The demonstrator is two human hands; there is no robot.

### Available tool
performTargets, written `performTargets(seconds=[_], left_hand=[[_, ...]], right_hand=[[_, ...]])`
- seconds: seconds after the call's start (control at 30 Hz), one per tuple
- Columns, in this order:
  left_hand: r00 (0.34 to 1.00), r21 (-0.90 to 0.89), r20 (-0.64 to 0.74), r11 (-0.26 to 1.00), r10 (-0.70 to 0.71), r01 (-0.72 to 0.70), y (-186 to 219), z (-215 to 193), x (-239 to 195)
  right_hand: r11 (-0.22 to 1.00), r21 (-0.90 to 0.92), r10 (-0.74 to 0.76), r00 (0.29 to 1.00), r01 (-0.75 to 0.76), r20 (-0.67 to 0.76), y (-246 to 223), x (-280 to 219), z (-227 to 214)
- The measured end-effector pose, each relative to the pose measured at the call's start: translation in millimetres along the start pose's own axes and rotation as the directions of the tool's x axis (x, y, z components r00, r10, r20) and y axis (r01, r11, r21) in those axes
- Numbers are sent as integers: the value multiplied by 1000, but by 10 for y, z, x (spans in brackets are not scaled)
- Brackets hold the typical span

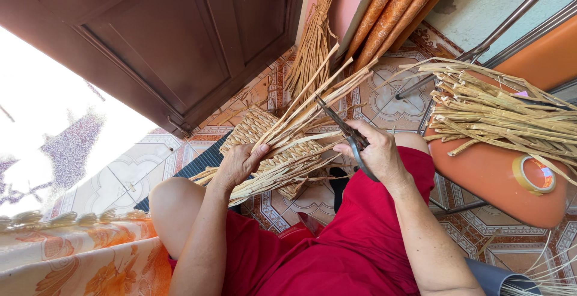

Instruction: The person trims the protruding ends of a woven wicker mat using shears. They hold the mat and cut the excess strands flush with the woven surface, then place the shears down.

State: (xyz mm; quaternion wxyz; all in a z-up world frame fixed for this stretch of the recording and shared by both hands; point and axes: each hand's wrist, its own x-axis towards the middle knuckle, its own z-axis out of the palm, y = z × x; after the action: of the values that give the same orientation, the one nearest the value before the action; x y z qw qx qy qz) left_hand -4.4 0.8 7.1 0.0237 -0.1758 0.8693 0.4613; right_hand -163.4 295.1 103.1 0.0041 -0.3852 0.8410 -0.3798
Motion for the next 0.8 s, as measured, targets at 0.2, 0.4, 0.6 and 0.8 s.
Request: performTargets(seconds=[0.2,0.4,0.6,0.8], left_hand=[[997,-14,-65,999,41,-42,-27,-3,19],[992,-106,-120,993,40,-53,-107,14,36],[980,-491,-198,862,34,-129,-91,106,58],[971,-694,-237,701,-4,-166,61,292,179]], right_hand=[[932,328,191,978,-156,-79,296,-119,199],[655,723,390,918,-219,-75,604,-232,442],[428,845,426,896,-321,124,767,-313,729],[517,786,271,936,-339,225,632,-376,1132]])
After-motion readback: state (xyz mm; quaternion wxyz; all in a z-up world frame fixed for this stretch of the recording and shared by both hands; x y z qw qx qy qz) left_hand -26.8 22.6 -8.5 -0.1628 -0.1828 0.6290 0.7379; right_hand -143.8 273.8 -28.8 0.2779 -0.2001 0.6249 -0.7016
